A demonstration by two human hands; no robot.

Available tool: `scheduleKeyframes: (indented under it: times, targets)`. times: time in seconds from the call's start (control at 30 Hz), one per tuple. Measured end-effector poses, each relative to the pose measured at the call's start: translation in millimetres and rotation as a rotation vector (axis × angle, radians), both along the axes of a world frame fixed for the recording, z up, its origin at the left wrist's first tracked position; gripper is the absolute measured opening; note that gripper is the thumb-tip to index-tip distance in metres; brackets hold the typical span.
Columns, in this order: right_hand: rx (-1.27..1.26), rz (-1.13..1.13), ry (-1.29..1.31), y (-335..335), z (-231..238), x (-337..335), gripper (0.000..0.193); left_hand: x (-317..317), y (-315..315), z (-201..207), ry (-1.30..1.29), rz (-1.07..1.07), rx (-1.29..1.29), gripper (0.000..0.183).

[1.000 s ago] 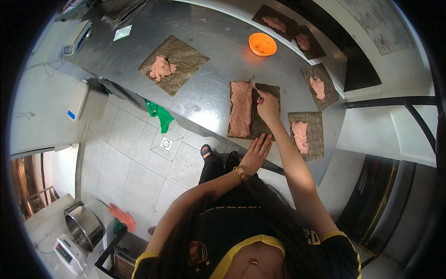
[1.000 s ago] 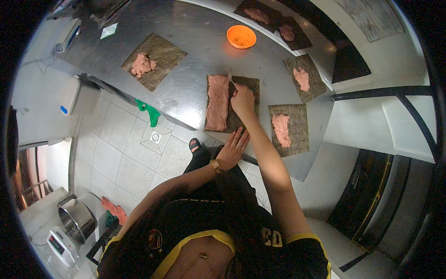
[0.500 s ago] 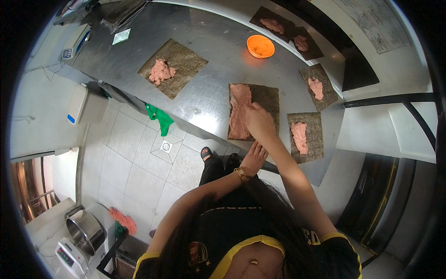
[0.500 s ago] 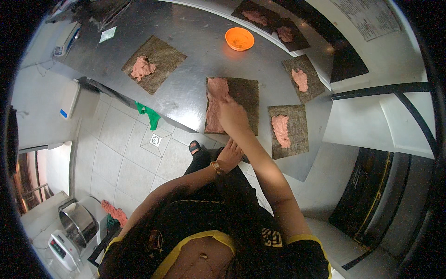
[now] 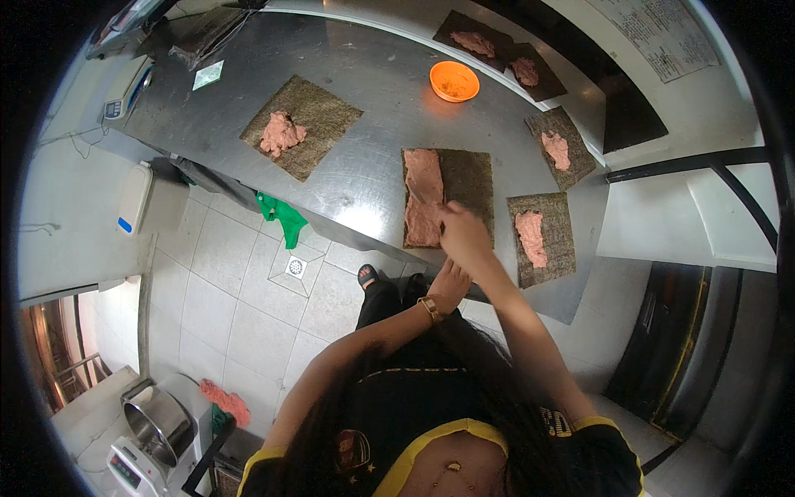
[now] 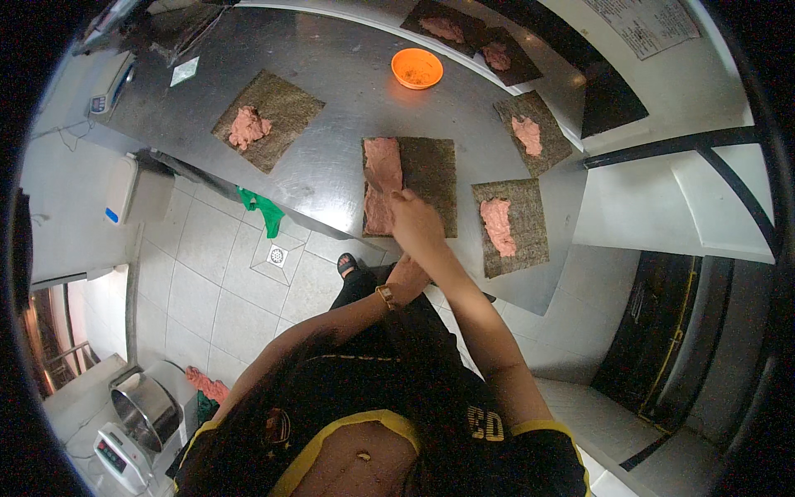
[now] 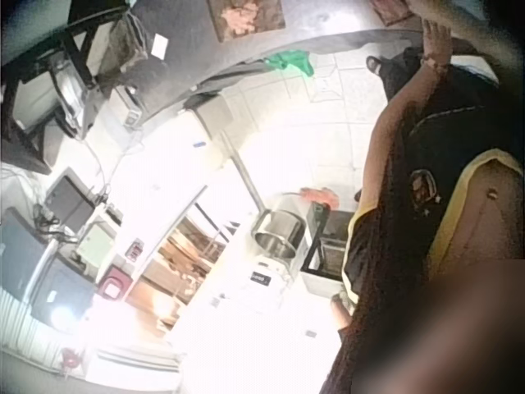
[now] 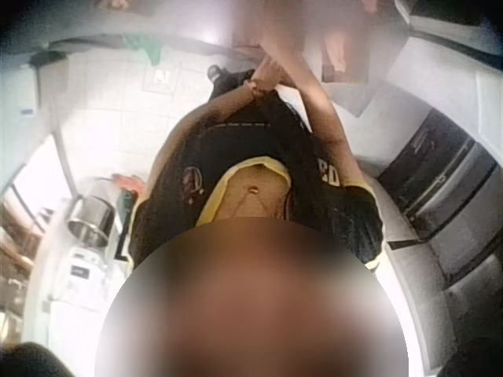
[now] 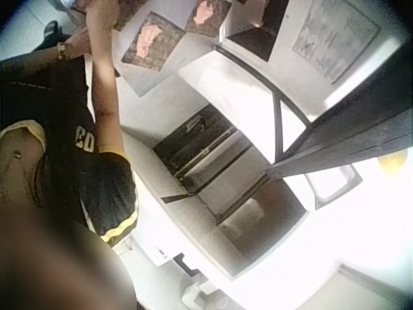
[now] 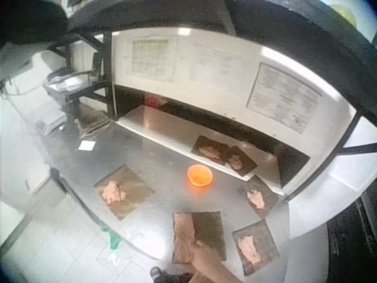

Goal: The person spreads a pink paste onto sheets of nori laid on a stainless steel counter, then rolls the nori into cylindrical sushi rolls. The person places the completed rolls onto a metal tray.

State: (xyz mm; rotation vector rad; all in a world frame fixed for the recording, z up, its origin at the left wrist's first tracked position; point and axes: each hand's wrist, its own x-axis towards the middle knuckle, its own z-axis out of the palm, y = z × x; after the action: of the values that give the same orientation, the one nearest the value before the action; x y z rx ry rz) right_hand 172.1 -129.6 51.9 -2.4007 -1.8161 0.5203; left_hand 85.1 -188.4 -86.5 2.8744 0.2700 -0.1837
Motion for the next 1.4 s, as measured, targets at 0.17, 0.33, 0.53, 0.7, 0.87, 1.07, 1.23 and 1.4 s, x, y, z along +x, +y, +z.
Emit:
scheduleKeyframes:
  times: [0.17, 0.33, 0.53, 0.7, 0.87, 1.07, 1.23, 1.4]
  targets:
    - [0.165, -0.177, -0.077, -6, -11, 20, 0.031, -5, 7, 35, -0.064, 0.034, 0.210, 0.052]
    - [-0.015, -0.185, -0.122, -15, -22, -12, 0.030, -3, 8, 13, -0.010, -0.024, -0.026, 0.055]
    - [0.040, -0.032, 0.037, -52, -27, -16, 0.035, -6, 8, 31, -0.208, 0.100, 0.214, 0.055]
    - [0.129, -0.270, 0.145, -45, -2, -9, 0.038, -6, 7, 2, -0.113, -0.064, 0.113, 0.060]
    - [0.097, -0.278, -0.142, -54, -46, -35, 0.040, -1, 6, 1, -0.184, -0.013, 0.159, 0.059]
    - [0.196, 0.013, -0.341, -78, -46, -48, 0.042, -10, 7, -2, -0.131, -0.034, 0.108, 0.059]
    - [0.067, -0.358, 0.217, -68, -17, -22, 0.041, -6, 7, -6, -0.134, -0.061, 0.100, 0.059]
    - [0.161, -0.241, -0.213, -78, -79, -48, 0.039, -6, 7, -2, -0.132, -0.029, 0.101, 0.060]
